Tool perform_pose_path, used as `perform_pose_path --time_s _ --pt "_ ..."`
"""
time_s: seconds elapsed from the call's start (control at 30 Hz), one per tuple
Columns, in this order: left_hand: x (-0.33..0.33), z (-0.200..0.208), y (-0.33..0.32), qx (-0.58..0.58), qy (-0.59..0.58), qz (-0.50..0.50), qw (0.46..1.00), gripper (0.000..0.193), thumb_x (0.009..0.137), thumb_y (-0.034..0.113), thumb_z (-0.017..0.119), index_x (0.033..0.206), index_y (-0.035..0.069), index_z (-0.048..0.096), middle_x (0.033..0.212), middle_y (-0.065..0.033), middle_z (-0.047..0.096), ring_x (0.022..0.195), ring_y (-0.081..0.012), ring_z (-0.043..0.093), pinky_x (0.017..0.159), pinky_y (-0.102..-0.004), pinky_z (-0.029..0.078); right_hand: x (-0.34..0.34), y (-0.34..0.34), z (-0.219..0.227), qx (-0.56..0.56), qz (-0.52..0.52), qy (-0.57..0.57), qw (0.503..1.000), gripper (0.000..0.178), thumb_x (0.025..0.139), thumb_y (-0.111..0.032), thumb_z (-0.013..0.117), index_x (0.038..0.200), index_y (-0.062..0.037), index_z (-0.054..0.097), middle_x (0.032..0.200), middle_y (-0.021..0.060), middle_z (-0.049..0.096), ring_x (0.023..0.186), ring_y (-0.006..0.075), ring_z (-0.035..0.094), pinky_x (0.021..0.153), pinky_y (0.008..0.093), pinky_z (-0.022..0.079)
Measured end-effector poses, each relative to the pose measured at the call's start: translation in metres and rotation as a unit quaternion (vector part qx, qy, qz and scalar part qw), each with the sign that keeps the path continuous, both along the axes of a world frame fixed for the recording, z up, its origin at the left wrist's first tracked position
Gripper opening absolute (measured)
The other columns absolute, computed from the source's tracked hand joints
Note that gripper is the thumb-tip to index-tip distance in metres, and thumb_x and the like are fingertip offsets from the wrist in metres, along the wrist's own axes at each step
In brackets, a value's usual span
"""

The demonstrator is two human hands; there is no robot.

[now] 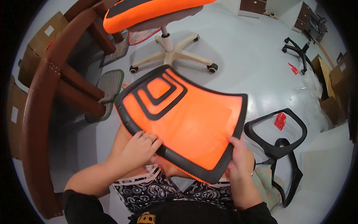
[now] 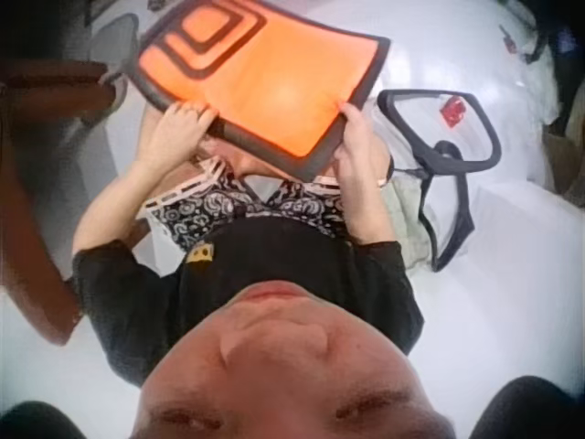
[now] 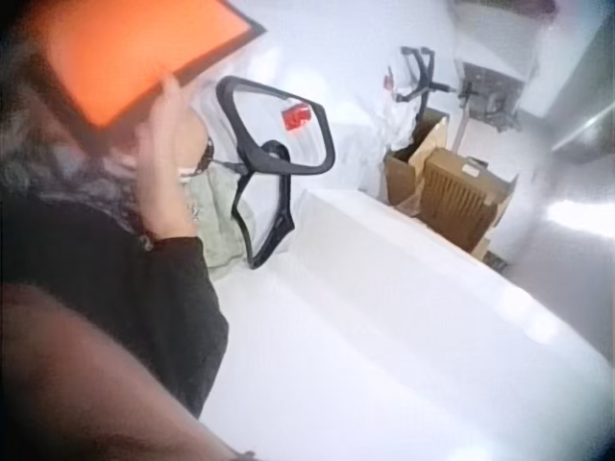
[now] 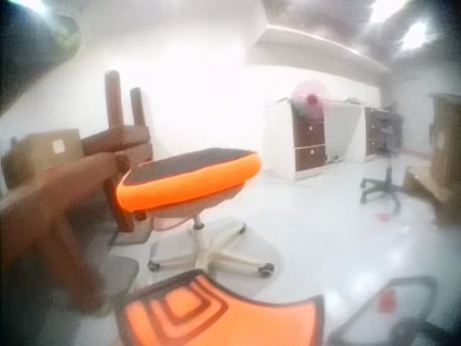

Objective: The person assembles an office chair by attaching the orange mesh backrest to the black plastic frame. They insert and tighten multiple screws using an Allen key to secure the components together.

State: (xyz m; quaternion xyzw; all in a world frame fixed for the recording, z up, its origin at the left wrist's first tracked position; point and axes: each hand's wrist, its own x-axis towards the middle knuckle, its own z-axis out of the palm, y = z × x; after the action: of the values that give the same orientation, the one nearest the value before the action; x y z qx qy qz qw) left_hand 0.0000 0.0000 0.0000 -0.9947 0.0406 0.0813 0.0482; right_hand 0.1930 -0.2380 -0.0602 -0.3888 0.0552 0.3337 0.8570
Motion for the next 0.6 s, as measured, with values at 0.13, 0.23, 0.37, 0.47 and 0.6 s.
perform_pose_path --time_s 0.13,0.23,0.37,0.47,0.6 --pt "0.042 0.012 0.007 -0.076 0.007 0.045 0.996 0.039 0.071 0.013 0.07 0.103 -0.001 0.052 0.098 -0.016 0.055 0.094 -0.0329 0.059 0.081 -0.039 0.048 0.022 0.01 0.023 -0.032 -0.045 -0.028 0.998 0.049 0.082 0.001 0.046 0.13 -0.0013 0.039 0.118 0.0156 0.054 0.105 0.0295 0.058 0.089 0.0407 0.05" --pt "0.066 0.003 0.025 -0.084 -0.008 0.057 0.995 0.042 0.07 0.008 0.071 0.105 -0.002 0.05 0.102 -0.0174 0.054 0.095 -0.034 0.058 0.082 -0.0394 0.049 0.042 0.032 0.034 -0.055 -0.058 -0.057 0.995 0.042 0.083 0.001 0.046 0.124 0.0009 0.043 0.113 0.015 0.055 0.102 0.0289 0.059 0.085 0.041 0.052" --pt "0.08 -0.01 0.046 -0.167 -0.025 0.104 0.98 0.044 0.071 0.001 0.071 0.109 -0.004 0.05 0.106 -0.0183 0.052 0.099 -0.035 0.057 0.084 -0.04 0.049 0.061 0.063 0.052 -0.065 -0.055 -0.082 0.993 0.037 0.083 0.001 0.044 0.12 0.0007 0.045 0.11 0.0149 0.055 0.097 0.0282 0.061 0.08 0.041 0.054" --pt "0.078 -0.02 0.052 -0.196 -0.052 0.109 0.973 0.045 0.071 0.0 0.07 0.111 -0.004 0.05 0.107 -0.0183 0.052 0.1 -0.0349 0.057 0.084 -0.0403 0.049 0.069 0.077 0.067 -0.092 -0.059 -0.087 0.99 0.033 0.084 0.0 0.044 0.117 0.001 0.046 0.104 0.0143 0.057 0.091 0.0264 0.061 0.078 0.0405 0.054" --pt "0.076 -0.035 0.062 -0.213 -0.063 0.115 0.968 0.045 0.072 0.001 0.07 0.113 -0.002 0.051 0.109 -0.0172 0.052 0.101 -0.034 0.057 0.085 -0.0398 0.048 0.071 0.094 0.074 -0.073 -0.035 -0.143 0.986 0.031 0.084 -0.001 0.045 0.115 0.0009 0.046 0.102 0.013 0.057 0.088 0.0248 0.06 0.075 0.0391 0.053"
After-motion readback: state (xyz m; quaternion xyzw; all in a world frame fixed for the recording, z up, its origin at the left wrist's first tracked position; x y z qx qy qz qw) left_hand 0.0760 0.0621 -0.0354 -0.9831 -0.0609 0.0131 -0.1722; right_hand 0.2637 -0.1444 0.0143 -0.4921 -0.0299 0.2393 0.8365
